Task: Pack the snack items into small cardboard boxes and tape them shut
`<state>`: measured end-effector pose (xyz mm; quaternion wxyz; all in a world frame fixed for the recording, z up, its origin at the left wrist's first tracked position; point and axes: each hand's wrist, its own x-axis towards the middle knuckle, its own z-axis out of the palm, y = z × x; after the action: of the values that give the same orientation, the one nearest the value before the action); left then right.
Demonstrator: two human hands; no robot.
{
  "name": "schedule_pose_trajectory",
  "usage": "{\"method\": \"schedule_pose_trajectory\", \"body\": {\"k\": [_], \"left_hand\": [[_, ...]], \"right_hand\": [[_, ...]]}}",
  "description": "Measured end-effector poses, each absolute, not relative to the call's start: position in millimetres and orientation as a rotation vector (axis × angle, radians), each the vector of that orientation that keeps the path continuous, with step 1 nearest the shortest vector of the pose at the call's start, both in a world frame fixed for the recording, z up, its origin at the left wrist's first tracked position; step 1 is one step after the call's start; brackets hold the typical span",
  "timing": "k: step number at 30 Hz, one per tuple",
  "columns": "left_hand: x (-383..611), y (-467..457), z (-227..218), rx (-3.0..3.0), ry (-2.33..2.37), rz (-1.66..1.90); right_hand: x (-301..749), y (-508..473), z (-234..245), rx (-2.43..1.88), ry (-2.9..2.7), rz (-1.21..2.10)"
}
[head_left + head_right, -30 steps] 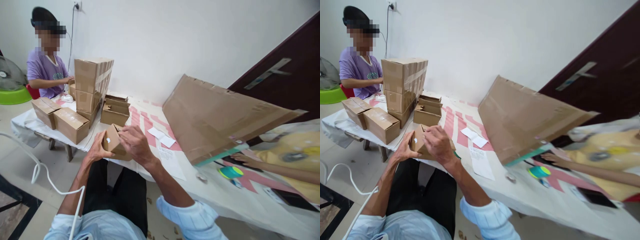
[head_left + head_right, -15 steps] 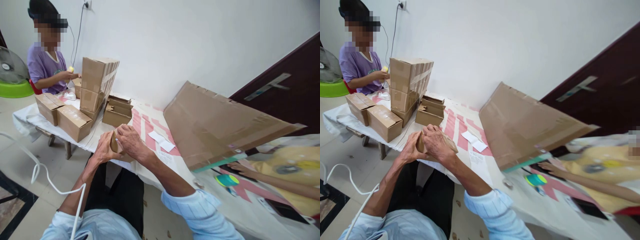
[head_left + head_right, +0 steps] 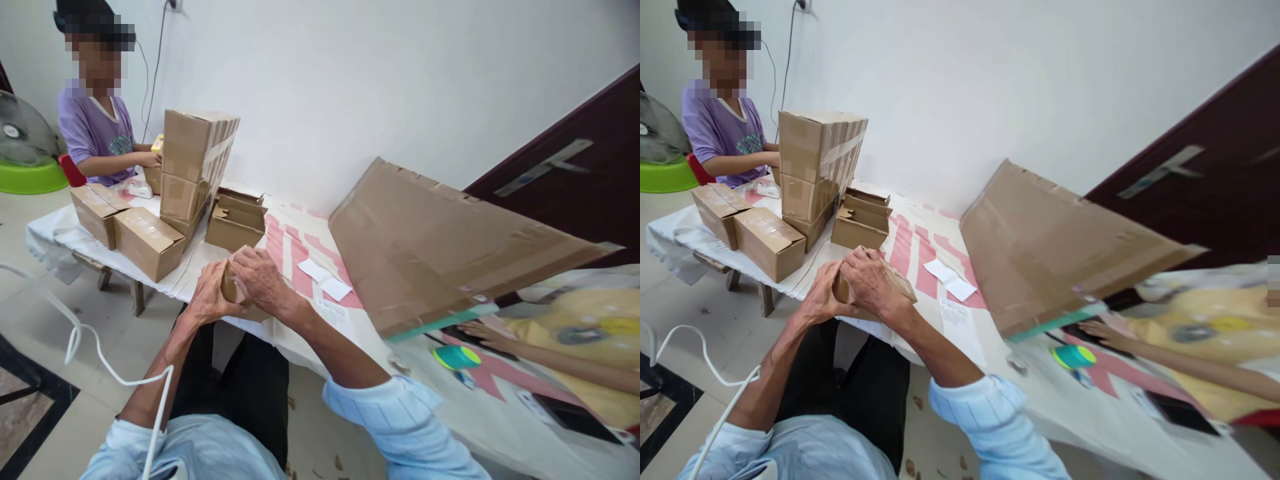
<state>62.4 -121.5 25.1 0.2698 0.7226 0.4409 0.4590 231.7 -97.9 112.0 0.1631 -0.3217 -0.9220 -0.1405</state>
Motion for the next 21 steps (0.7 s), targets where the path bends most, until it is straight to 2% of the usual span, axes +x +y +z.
{"method": "schedule_pose_trajectory", "body": {"k": [4,9,15,21], "left_hand": [[58,-119,22,1.951,1.190,1.234],[29,-106,7,1.837,1.108,1.231],[-13,-87,-13,1.578,1.006,1.168],[-13,-83,-3,1.444,1.088,1.188]], "right_hand": [[246,-110,128,-0.843,-2.307,0.079],[294,-116,134,-0.985,-1.821,0.259],[392,-97,79,-1.251,-1.477,0.330],[478,-95,10,-1.510,-1.233,0.278]]}}
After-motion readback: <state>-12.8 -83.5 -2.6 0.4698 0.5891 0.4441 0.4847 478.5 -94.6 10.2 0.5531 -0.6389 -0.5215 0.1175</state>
